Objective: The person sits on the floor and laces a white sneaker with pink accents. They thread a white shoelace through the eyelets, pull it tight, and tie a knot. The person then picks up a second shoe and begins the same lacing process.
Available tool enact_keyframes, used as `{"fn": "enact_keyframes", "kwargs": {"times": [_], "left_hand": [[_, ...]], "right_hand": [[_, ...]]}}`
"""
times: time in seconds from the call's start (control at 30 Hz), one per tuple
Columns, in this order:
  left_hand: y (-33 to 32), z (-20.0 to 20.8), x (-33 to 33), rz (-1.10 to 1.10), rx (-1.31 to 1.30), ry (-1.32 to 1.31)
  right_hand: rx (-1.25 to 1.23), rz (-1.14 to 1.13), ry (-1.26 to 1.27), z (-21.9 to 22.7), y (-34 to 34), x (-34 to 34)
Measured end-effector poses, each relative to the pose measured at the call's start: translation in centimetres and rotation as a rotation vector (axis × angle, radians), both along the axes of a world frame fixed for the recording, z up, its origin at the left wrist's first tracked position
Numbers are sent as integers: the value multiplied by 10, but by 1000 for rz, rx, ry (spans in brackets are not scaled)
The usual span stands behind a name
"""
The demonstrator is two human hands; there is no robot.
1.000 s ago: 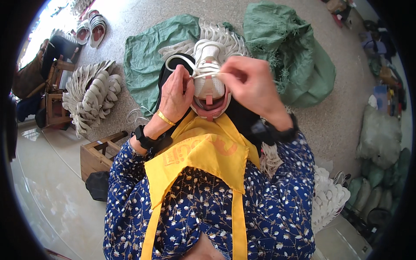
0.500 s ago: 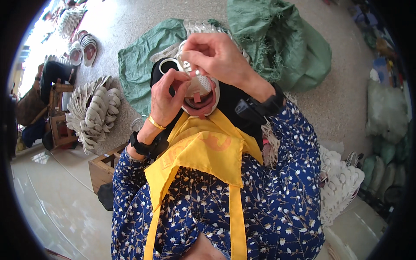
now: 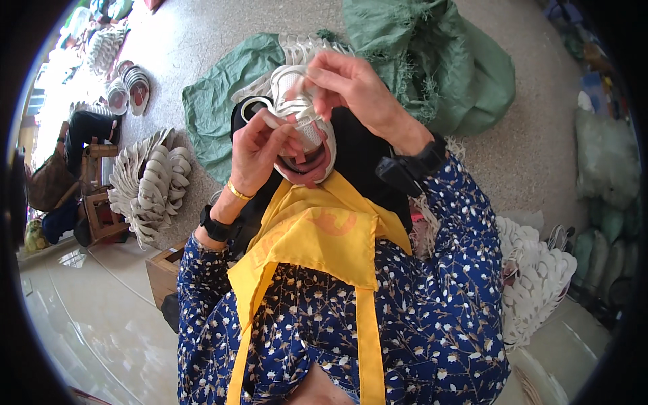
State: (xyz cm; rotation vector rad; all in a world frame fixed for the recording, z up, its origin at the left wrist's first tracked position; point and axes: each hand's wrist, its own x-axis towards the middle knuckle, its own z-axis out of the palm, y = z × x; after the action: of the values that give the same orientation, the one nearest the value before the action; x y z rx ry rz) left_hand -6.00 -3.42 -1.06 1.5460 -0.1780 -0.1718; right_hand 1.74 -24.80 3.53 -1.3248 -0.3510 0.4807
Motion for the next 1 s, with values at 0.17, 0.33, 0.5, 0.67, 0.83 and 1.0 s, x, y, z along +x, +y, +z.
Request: {"fn": "enact_keyframes", "kwargs": {"times": [0.17, 0.33, 0.5, 0.67, 0.83, 1.0], "left_hand": [[31, -4, -12, 204, -134, 68], [113, 2, -33, 436, -1, 167], [155, -7, -54, 385, 41, 302], [118, -17, -42, 354, 596, 44], [79, 0, -21, 323, 649, -189], [55, -6, -15, 179, 507, -223]], "right_hand": [[-240, -74, 49, -12, -34, -26], [-215, -223, 196, -13, -118, -43], [-185, -353, 289, -18, -174, -66], [-607, -265, 124, -35, -149, -66], [-614, -261, -47, -34, -74, -40], [-456, -159, 59, -46, -19, -8]]}}
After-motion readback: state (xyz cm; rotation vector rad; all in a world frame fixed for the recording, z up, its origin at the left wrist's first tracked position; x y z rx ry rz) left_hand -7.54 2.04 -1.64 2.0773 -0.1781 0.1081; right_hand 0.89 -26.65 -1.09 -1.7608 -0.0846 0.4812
